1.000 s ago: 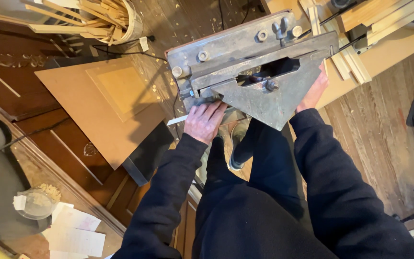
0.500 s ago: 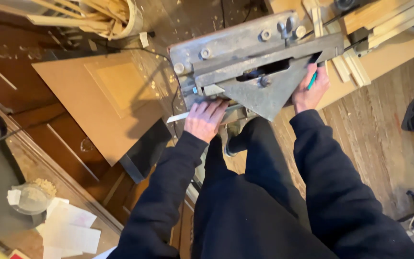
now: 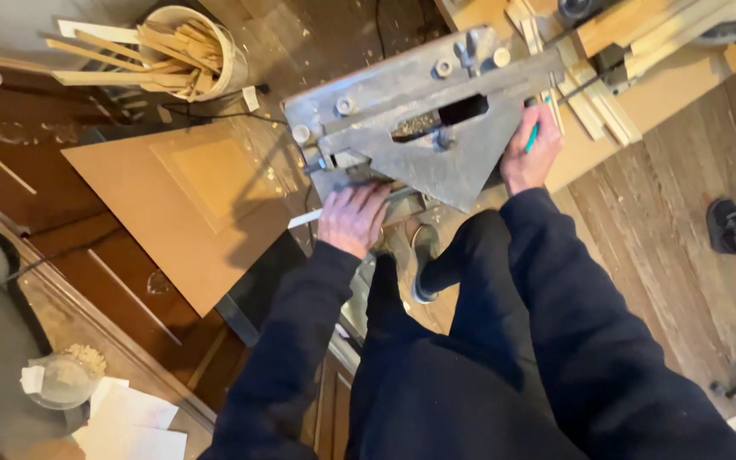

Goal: Cutting and marking wooden frame moulding using a mitre chopper and a pencil in a workshop.

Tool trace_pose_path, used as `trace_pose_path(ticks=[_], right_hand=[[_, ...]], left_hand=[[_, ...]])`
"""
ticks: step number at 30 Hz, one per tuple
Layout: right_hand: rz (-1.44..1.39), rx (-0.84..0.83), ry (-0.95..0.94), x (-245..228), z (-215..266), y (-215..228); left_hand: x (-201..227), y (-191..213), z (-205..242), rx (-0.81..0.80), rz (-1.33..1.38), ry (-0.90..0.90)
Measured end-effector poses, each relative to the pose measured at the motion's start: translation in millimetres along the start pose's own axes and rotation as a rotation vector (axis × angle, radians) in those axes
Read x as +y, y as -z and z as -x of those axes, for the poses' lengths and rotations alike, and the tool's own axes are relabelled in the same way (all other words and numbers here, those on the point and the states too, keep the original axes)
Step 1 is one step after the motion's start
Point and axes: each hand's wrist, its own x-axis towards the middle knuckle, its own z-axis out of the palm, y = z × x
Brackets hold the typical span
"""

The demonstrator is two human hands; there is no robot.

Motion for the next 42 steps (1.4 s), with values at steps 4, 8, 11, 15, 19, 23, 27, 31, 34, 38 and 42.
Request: trace_pose_path(ticks=[4, 8, 11, 15, 19, 23, 27, 31, 34, 38, 42], right_hand=[[-0.118, -0.016, -0.052, -43, -7, 12], [-0.121, -0.002, 0.052, -15, 0, 0], [-0.045, 0.054, 0.040, -21, -4, 3], [-0.062, -0.057, -0.104, -63, -11, 19], [-0.131, -0.058, -0.129, -58, -14, 18], [-0.098, -0.094, -0.115, -54, -5, 20], [-0.197, -0.134, -0.066, -37, -12, 16], [-0.357, -0.258, -0.147, -3, -44, 45], [0.087, -0.182, -0.146, 19, -47, 61], [0.449, -0.349, 0.081, 47, -91, 37], [0.370, -0.402, 0.013, 87, -81, 55]], left_hand=[[6, 6, 1, 0.004, -0.002, -0.002], [5, 4, 7, -0.018, 0.006, 0.021], [2, -6, 5, -0.002, 0.012, 0.007], [6, -3, 3, -0.032, -0.002, 0.062], [10, 1, -9, -0.026, 0.002, 0.041], [12, 18, -4, -0.125, 0.034, 0.125], [-3, 31, 8, -0.108, 0.138, 0.136], [-4, 66, 10, -0.050, 0.117, 0.129], [36, 112, 24, -0.028, 0.053, 0.110], [89, 149, 22, 0.111, 0.070, 0.149], [150, 147, 47, 0.226, 0.381, 0.389]])
